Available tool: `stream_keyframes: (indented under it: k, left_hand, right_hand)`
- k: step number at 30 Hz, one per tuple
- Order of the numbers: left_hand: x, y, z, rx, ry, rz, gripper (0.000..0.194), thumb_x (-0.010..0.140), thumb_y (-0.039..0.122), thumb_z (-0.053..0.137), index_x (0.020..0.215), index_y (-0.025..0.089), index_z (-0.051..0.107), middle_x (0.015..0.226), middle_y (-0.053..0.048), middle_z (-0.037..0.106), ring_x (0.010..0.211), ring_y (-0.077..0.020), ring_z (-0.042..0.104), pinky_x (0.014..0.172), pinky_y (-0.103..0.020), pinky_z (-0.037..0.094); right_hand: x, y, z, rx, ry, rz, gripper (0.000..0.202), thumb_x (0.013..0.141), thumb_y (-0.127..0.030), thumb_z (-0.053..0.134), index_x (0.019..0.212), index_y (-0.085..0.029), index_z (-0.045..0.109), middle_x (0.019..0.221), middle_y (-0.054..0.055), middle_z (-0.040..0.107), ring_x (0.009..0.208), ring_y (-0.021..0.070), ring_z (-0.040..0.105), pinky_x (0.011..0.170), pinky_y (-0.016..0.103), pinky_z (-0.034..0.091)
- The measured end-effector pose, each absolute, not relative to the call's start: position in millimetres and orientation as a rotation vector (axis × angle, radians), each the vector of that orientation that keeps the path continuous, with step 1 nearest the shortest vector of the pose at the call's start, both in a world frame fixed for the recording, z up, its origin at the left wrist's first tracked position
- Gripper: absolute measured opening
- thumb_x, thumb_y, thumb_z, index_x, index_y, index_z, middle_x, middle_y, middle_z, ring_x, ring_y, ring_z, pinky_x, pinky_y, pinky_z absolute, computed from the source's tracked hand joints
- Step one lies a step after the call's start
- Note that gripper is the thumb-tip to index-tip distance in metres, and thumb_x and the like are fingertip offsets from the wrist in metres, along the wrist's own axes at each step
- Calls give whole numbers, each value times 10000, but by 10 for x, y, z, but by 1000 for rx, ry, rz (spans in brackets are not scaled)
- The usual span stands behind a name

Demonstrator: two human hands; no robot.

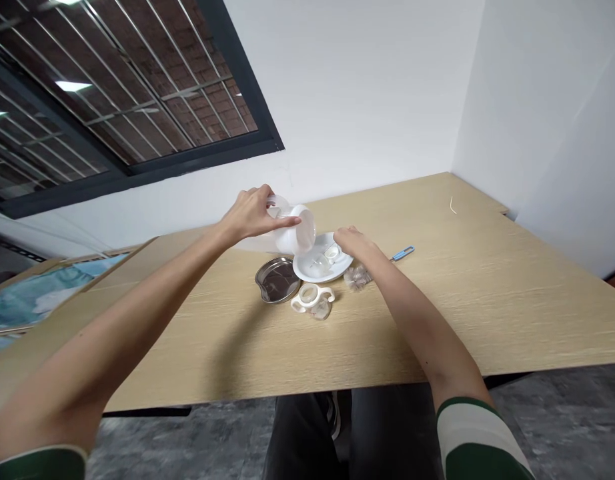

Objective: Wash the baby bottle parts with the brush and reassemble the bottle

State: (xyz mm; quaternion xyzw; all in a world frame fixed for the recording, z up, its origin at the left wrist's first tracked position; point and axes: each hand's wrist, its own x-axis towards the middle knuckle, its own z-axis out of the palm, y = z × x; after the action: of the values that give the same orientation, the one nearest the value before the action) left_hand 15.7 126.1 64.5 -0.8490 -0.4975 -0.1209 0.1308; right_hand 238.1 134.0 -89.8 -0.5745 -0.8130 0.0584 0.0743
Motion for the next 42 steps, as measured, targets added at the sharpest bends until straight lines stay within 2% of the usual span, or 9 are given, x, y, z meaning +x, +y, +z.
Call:
stream_keyframes:
  k: [3, 5, 10, 14, 23, 27, 33, 37, 42]
  left_hand:
    - [122, 1264, 639, -2463, -1459, -353, 729, 691, 780, 623, 1045, 148, 542, 998, -138, 663, 970, -346, 598, 897, -432, 411]
    - [101, 1272, 629, -2463, -1464, -356, 728, 689, 785, 619, 1043, 153, 545, 989, -131, 664, 960, -342, 597, 896, -434, 412]
    - [68, 1292, 607, -2458, -1460, -377, 732, 684, 799, 610, 1024, 154, 546, 971, -130, 664, 931, -339, 601, 879, -434, 417]
    - [65, 1283, 597, -2463, -1460, -383, 738, 682, 804, 609, 1025, 153, 549, 974, -136, 664, 936, -345, 602, 878, -437, 419]
    - [86, 1247, 577, -2477, -1494, -399, 722, 686, 779, 624, 1036, 151, 551, 998, -140, 658, 990, -357, 593, 916, -449, 413]
    - [88, 1257, 614, -2483, -1525, -397, 725, 660, 784, 641, 1022, 162, 554, 986, -130, 656, 977, -352, 593, 909, -455, 424]
    - [371, 1199, 657, -2639, -1573, -463, 696, 638, 751, 688, 1005, 174, 562, 954, -110, 643, 908, -316, 610, 798, -412, 474]
    - [665, 1244, 624, -2668, -1476, -508, 734, 647, 736, 689, 1079, 160, 547, 999, -117, 624, 996, -342, 585, 890, -447, 455]
    - [621, 1471, 587, -2605, -1404, -482, 796, 636, 697, 710, 1159, 129, 518, 1070, -147, 594, 1144, -412, 515, 1063, -539, 305]
  right_hand:
    - [2381, 1332, -918, -1724, -2440, 201, 225, 873, -79, 540, 952, -158, 735, 1012, 144, 723, 902, 255, 645, 785, 317, 412]
    - [2382, 1318, -925, -1721, -2441, 214, 228, 881, -97, 540, 947, -174, 744, 991, 124, 730, 888, 244, 644, 806, 319, 401]
    - [2367, 1315, -913, -1715, -2425, 172, 237, 873, -123, 548, 931, -181, 770, 1120, 157, 704, 1072, 281, 597, 961, 394, 324]
    - [2377, 1347, -897, -1743, -2373, 177, 220, 894, -192, 550, 857, -172, 766, 988, 161, 728, 1006, 286, 616, 954, 430, 307]
    - [2762, 1142, -880, -1679, -2005, -4, 365, 983, -248, 327, 928, -181, 682, 1073, 128, 710, 1024, 257, 574, 896, 402, 274]
    - [3140, 994, -1076, -1599, -1594, -131, 267, 944, -285, 392, 825, -188, 611, 949, 89, 705, 939, 233, 573, 868, 378, 271]
    - [3565, 843, -1378, -1731, -1292, -259, 238, 918, -302, 373, 738, -206, 496, 806, 65, 633, 868, 221, 542, 861, 368, 286]
    - [3620, 790, -1443, -1756, -1281, -304, 229, 915, -293, 354, 704, -224, 411, 764, 49, 591, 837, 212, 525, 866, 364, 292]
    - [3662, 767, -1468, -1768, -1232, -323, 209, 891, -266, 370, 685, -233, 354, 726, 32, 554, 799, 201, 504, 867, 364, 289]
